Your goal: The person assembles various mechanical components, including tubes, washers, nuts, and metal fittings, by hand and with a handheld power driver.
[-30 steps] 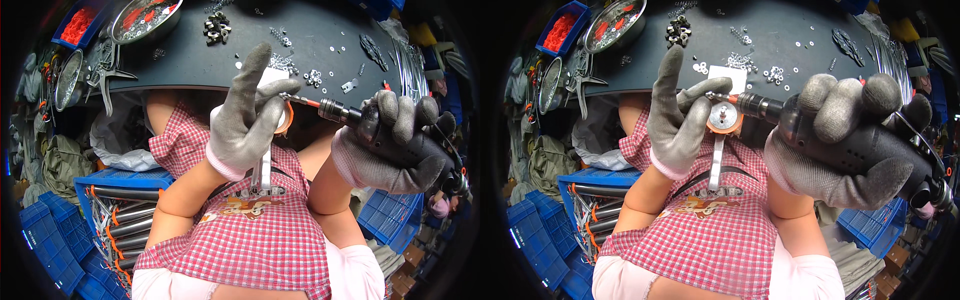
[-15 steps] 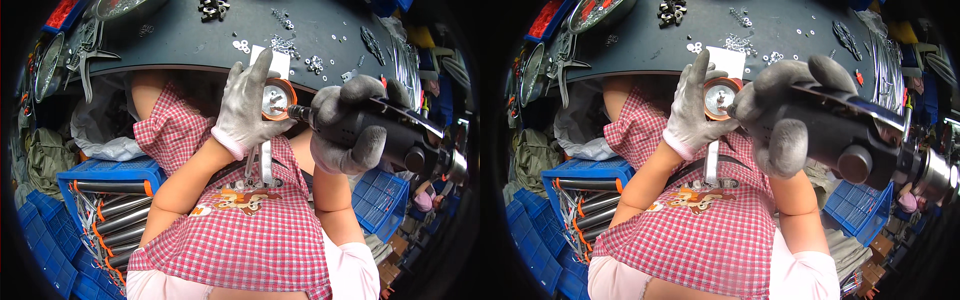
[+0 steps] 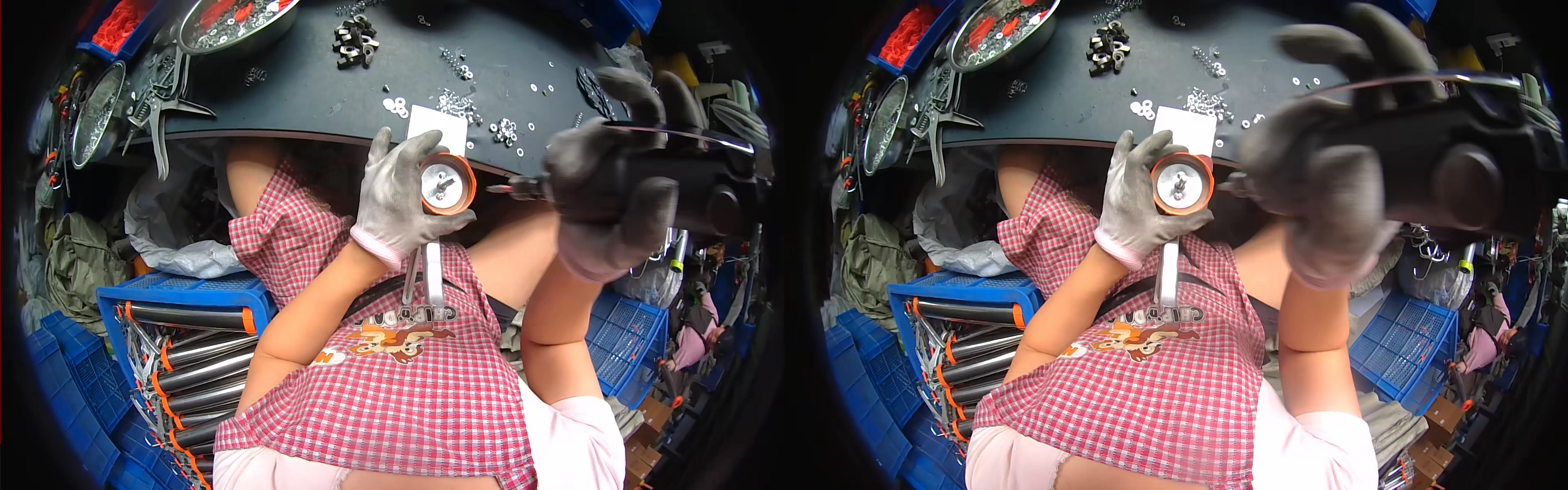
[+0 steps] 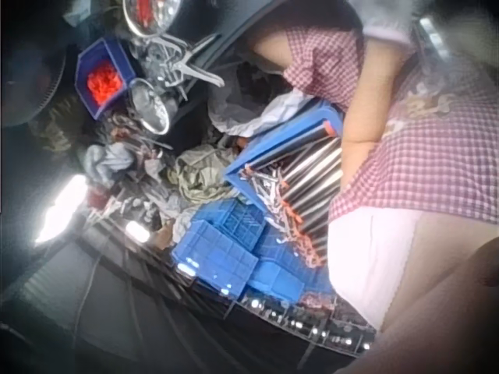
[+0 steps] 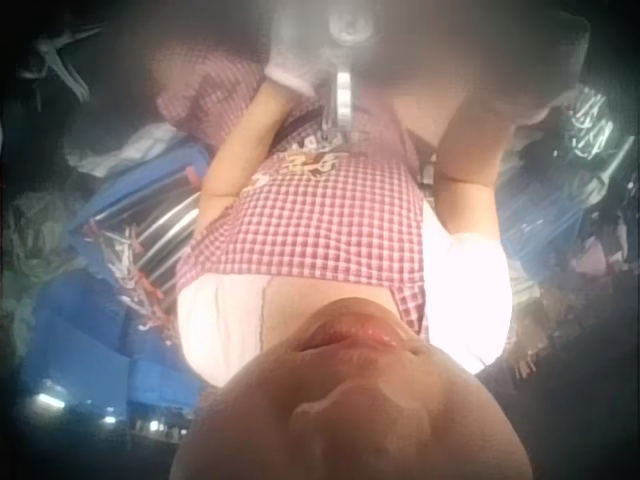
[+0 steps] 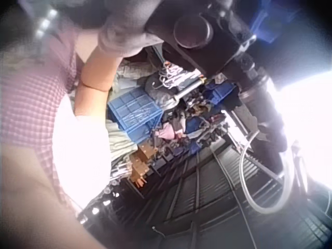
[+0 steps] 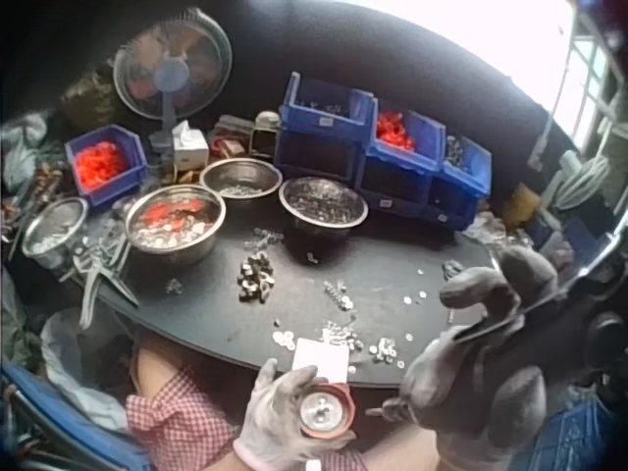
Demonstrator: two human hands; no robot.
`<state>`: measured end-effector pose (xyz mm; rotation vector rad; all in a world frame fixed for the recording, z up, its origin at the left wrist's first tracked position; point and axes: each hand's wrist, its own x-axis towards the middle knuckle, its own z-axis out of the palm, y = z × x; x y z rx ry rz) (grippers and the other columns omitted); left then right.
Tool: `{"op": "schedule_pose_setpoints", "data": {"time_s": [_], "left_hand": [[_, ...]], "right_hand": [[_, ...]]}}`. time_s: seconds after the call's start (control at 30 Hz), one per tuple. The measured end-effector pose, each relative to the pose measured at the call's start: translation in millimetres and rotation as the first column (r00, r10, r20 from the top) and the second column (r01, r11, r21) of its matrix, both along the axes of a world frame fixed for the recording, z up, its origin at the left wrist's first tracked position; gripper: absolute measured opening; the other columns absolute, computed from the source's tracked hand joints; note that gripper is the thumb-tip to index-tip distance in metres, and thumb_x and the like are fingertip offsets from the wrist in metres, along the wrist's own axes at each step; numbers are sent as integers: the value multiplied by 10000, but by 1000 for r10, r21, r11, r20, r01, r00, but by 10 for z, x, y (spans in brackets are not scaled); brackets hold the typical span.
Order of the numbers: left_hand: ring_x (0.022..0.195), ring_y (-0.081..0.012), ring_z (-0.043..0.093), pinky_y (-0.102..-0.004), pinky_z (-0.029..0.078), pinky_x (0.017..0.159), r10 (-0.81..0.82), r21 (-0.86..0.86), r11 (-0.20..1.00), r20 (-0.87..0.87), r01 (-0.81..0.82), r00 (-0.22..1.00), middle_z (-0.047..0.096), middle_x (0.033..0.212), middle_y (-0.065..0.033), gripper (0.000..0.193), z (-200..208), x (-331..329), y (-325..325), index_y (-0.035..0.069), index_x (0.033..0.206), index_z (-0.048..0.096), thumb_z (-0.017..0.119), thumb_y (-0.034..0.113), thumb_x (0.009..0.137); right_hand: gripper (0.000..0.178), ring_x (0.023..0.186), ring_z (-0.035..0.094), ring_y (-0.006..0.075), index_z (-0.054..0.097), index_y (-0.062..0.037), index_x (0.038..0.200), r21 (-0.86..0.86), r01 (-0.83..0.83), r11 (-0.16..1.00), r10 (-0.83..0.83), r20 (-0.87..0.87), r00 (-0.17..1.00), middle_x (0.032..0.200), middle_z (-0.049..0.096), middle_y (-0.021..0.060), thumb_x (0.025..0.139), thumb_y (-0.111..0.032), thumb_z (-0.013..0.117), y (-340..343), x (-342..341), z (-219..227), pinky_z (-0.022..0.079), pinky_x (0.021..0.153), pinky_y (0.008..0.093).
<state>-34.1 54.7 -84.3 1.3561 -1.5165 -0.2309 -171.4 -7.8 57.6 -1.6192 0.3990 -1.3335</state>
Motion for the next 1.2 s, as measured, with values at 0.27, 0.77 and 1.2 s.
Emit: {"op": "schedule_pose_setpoints", "data": {"time_s": [0.27,0.77,1.2], "left_hand": [[861,-218,574,-336,466,786,261,64,957,235,-282,936,586,936,-89,315,153,603,-329,40,1037,592,673,213,788],[748,-239,596,-356,477,651,-67,276,960,411,-54,909,583,770,-40,95,272,888,-783,108,778,649,698,144,706],[696,-241,601,-361,484,620,62,167,977,356,-129,932,592,744,-39,124,188,879,-706,90,758,611,706,116,683]], "right_hand": [[377,596,581,121,563,-37,1059,-325,587,742,-607,-697,381,760,621,46,773,-217,731,-832,-1439,-559,471,567,248],[558,1068,536,312,581,-49,1105,-383,453,805,-361,-922,-139,1072,582,162,715,-417,736,-1463,-1550,-357,433,908,399],[803,1279,399,348,379,-80,1382,-532,327,781,-599,-786,152,1363,413,235,766,-520,646,-4567,403,602,338,1061,406]]}}
